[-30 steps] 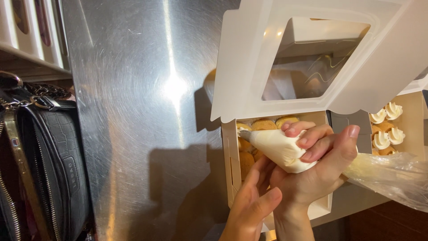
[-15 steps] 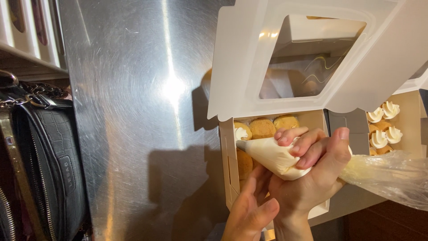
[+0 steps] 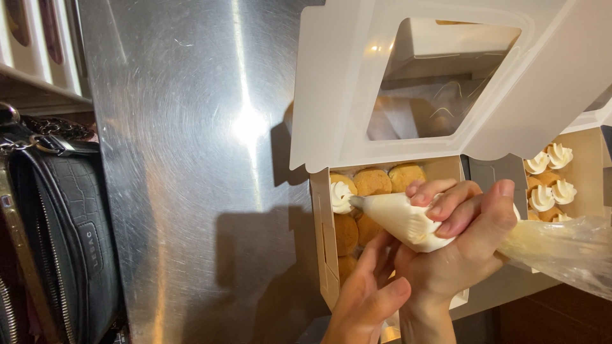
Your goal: Decorating cupcakes with frosting using a piping bag and refilling the piping bag with cream.
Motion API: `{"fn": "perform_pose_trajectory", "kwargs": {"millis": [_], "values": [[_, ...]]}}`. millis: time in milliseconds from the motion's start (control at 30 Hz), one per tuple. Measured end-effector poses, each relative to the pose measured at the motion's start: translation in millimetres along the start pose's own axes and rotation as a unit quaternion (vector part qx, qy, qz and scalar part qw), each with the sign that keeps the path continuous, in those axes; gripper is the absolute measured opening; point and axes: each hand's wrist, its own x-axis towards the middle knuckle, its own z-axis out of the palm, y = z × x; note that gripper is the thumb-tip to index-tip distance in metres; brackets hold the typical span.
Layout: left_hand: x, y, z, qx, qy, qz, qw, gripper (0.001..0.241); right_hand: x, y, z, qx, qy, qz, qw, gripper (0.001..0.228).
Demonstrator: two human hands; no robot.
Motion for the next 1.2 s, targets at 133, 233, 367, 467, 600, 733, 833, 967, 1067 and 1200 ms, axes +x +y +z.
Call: {"fn": "perform_pose_trajectory", "kwargs": {"millis": [133, 233, 367, 467, 600, 733, 833, 967, 1067, 1200], "values": [[6.7, 11.9, 6.8, 0.013, 0.015, -0.012, 1.000, 0.089, 5.4, 1.6, 4.3, 0.008, -0.013, -0.006, 1.000, 0.055], [10.7, 18.5, 11.5, 0.029, 0.007, 0.016, 0.999, 0.084, 10.6, -3.1, 7.5, 0.051, 0.003, 0.018, 0.999, 0.054], [12.0, 20.7, 14.0, 0.040, -0.001, -0.010, 0.999, 0.083, 19.1, -16.6, -3.5, 0.095, 0.004, 0.054, 0.994, 0.050], [13.8, 12.8, 13.1, 0.049, -0.022, -0.059, 0.997, 0.083, 23.7, -20.9, -15.3, 0.051, 0.029, 0.037, 0.998, 0.051], [19.5, -0.8, 14.9, 0.022, -0.038, -0.053, 0.998, 0.080, 27.2, -14.5, -24.8, -0.069, 0.074, -0.038, 0.994, 0.045], [23.0, -1.0, 18.4, 0.018, -0.045, -0.021, 0.999, 0.078, 32.3, -4.7, -29.4, -0.030, 0.047, -0.023, 0.998, 0.050], [23.3, 2.1, 18.8, 0.027, -0.027, -0.039, 0.998, 0.077, 32.5, -0.4, -25.4, -0.021, 0.065, -0.037, 0.997, 0.048], [26.2, 5.1, 18.6, 0.035, -0.023, -0.042, 0.998, 0.084, 33.4, 1.6, -21.7, -0.038, 0.057, -0.045, 0.997, 0.050], [28.2, 9.4, 19.4, 0.039, -0.026, -0.042, 0.998, 0.086, 35.0, 3.5, -20.6, -0.041, 0.048, -0.047, 0.997, 0.051], [26.7, 13.4, 20.4, 0.034, -0.021, -0.030, 0.999, 0.081, 32.1, 2.1, -15.4, -0.029, 0.037, -0.044, 0.998, 0.052]]}}
